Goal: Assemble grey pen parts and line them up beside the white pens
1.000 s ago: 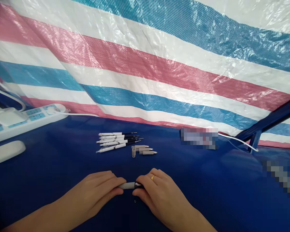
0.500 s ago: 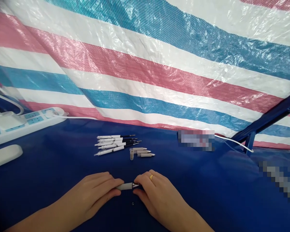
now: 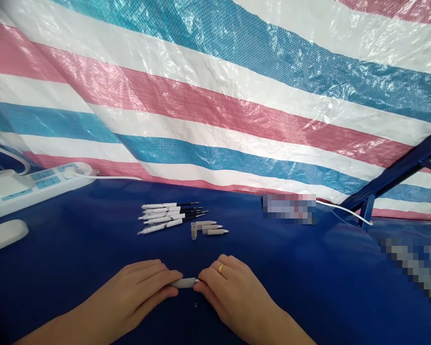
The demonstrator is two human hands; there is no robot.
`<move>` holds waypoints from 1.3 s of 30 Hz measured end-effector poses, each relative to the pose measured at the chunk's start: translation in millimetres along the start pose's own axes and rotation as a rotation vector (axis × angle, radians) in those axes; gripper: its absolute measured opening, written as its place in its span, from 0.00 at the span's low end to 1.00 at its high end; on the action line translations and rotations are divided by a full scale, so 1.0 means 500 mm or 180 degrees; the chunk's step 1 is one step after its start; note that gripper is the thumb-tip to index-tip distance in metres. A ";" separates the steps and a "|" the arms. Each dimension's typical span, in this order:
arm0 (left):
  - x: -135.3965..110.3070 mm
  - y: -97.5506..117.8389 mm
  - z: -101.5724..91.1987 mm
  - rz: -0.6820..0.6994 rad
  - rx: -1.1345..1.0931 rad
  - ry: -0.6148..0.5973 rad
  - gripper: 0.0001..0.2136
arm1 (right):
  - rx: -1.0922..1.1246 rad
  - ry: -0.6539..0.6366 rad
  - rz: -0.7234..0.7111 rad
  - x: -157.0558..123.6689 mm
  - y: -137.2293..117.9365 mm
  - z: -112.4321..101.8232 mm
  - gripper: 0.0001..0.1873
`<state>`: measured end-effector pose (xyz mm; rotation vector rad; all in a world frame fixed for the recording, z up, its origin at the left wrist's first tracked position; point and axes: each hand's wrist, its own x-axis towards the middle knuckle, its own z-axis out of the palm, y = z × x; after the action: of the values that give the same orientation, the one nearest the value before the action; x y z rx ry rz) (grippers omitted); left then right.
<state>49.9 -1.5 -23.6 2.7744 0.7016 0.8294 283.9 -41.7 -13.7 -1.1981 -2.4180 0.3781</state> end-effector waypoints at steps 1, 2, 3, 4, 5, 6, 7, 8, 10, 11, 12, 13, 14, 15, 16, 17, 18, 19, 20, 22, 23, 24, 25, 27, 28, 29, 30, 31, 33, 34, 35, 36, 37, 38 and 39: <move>0.000 0.000 0.000 -0.0012 0.0012 0.0010 0.11 | -0.0003 0.0005 0.0062 0.000 -0.001 0.000 0.08; -0.001 0.000 0.000 -0.0026 0.0012 0.0016 0.11 | 0.0023 -0.0007 0.0143 0.000 -0.001 -0.001 0.06; -0.001 -0.001 0.000 -0.0047 0.0006 0.0021 0.11 | 0.0064 -0.0025 0.0198 0.000 -0.002 -0.002 0.05; 0.000 -0.001 0.000 -0.0067 -0.0004 0.0005 0.11 | 0.0096 -0.0036 0.0215 0.000 -0.002 -0.002 0.05; 0.000 -0.002 0.000 -0.0074 -0.0008 -0.0017 0.11 | 0.0105 -0.0050 0.0182 0.000 -0.001 -0.002 0.05; 0.000 -0.002 -0.001 -0.0065 -0.0003 -0.0034 0.11 | 0.0082 -0.0054 0.0120 0.000 -0.001 -0.003 0.04; 0.001 -0.002 -0.001 -0.0041 0.0002 -0.0034 0.11 | 0.0041 -0.0061 0.0049 0.000 0.000 -0.003 0.04; 0.001 -0.002 -0.001 -0.0016 0.0014 -0.0023 0.11 | -0.0006 -0.0064 0.0008 0.000 0.000 -0.002 0.07; 0.001 -0.002 0.000 0.0011 0.0040 0.0036 0.11 | -0.0038 -0.0076 0.0053 -0.001 0.001 -0.002 0.07; 0.001 -0.001 0.000 0.0004 0.0042 0.0061 0.11 | -0.0014 -0.0089 0.0127 -0.001 0.001 -0.002 0.05; 0.002 -0.002 0.000 -0.0005 0.0035 0.0070 0.11 | 0.0029 -0.0114 0.0205 -0.002 0.001 -0.001 0.04; 0.002 -0.002 0.001 -0.0016 0.0032 0.0078 0.11 | 0.0070 -0.0142 0.0249 -0.002 0.002 -0.001 0.05; 0.002 -0.002 0.001 -0.0028 0.0031 0.0080 0.11 | 0.0093 -0.0168 0.0256 -0.001 0.002 0.000 0.05; 0.002 -0.003 0.001 -0.0031 0.0021 0.0081 0.11 | 0.0088 -0.0187 0.0220 -0.001 0.003 0.000 0.05; 0.002 -0.004 0.001 -0.0029 0.0000 0.0070 0.11 | 0.0057 -0.0197 0.0166 0.000 0.004 0.001 0.03; 0.002 -0.004 0.001 -0.0030 -0.0024 0.0053 0.10 | 0.0007 -0.0195 0.0111 0.000 0.005 0.002 0.04; 0.002 -0.005 0.000 -0.0033 -0.0055 0.0029 0.10 | -0.0049 -0.0184 0.0069 0.001 0.005 0.003 0.05; 0.002 -0.005 0.000 -0.0040 -0.0086 0.0007 0.09 | -0.0106 -0.0161 0.0043 0.001 0.006 0.004 0.06; 0.002 -0.005 0.000 -0.0047 -0.0116 -0.0015 0.09 | -0.0158 -0.0135 0.0034 0.002 0.006 0.005 0.06; 0.000 -0.005 0.001 -0.0082 -0.0169 -0.0067 0.08 | -0.0222 -0.0111 0.0012 0.003 0.006 0.006 0.08; -0.002 -0.004 0.001 -0.0105 -0.0183 -0.0079 0.08 | -0.0232 -0.0104 -0.0005 0.004 0.005 0.006 0.08; -0.003 -0.004 0.001 -0.0126 -0.0187 -0.0080 0.08 | -0.0232 -0.0096 -0.0017 0.004 0.004 0.006 0.09; -0.003 -0.004 0.002 -0.0149 -0.0169 -0.0066 0.08 | -0.0228 -0.0081 -0.0022 0.004 0.003 0.006 0.10; -0.004 -0.005 0.002 -0.0184 -0.0103 -0.0040 0.10 | -0.0211 -0.0058 -0.0021 0.003 0.001 0.004 0.10; -0.003 -0.005 0.002 -0.0205 -0.0059 -0.0041 0.11 | -0.0205 -0.0047 -0.0010 0.002 0.001 0.003 0.11; -0.002 -0.006 0.001 -0.0227 -0.0018 -0.0056 0.11 | -0.0198 -0.0047 0.0009 0.001 0.001 0.002 0.11; -0.002 -0.006 0.001 -0.0245 0.0015 -0.0077 0.12 | -0.0191 -0.0063 0.0034 0.001 0.001 0.001 0.11; -0.001 -0.007 0.001 -0.0256 0.0038 -0.0089 0.12 | -0.0182 -0.0086 0.0065 0.000 0.002 0.000 0.11; 0.001 -0.007 0.000 -0.0237 0.0033 -0.0079 0.11 | -0.0155 -0.0143 0.0120 -0.001 0.003 -0.002 0.10; 0.001 -0.008 0.000 -0.0218 0.0002 -0.0074 0.11 | -0.0127 -0.0184 0.0138 -0.002 0.003 -0.002 0.10; 0.002 -0.008 -0.001 -0.0186 -0.0035 -0.0064 0.10 | -0.0093 -0.0228 0.0149 -0.002 0.003 -0.003 0.11; 0.002 -0.008 -0.001 -0.0151 -0.0058 -0.0039 0.10 | -0.0053 -0.0277 0.0153 -0.002 0.002 -0.004 0.11; 0.002 -0.008 -0.001 -0.0109 -0.0065 -0.0010 0.10 | -0.0004 -0.0329 0.0161 -0.002 0.001 -0.005 0.12; 0.003 -0.007 -0.001 -0.0059 -0.0046 0.0029 0.10 | 0.0053 -0.0381 0.0183 -0.002 -0.001 -0.007 0.13; 0.003 -0.007 -0.002 -0.0012 -0.0005 0.0072 0.10 | 0.0129 -0.0427 0.0215 -0.001 -0.003 -0.009 0.13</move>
<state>49.2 2.2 -23.1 2.7658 0.7094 0.8613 285.4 -42.8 -9.5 -1.2767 -2.4739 0.5414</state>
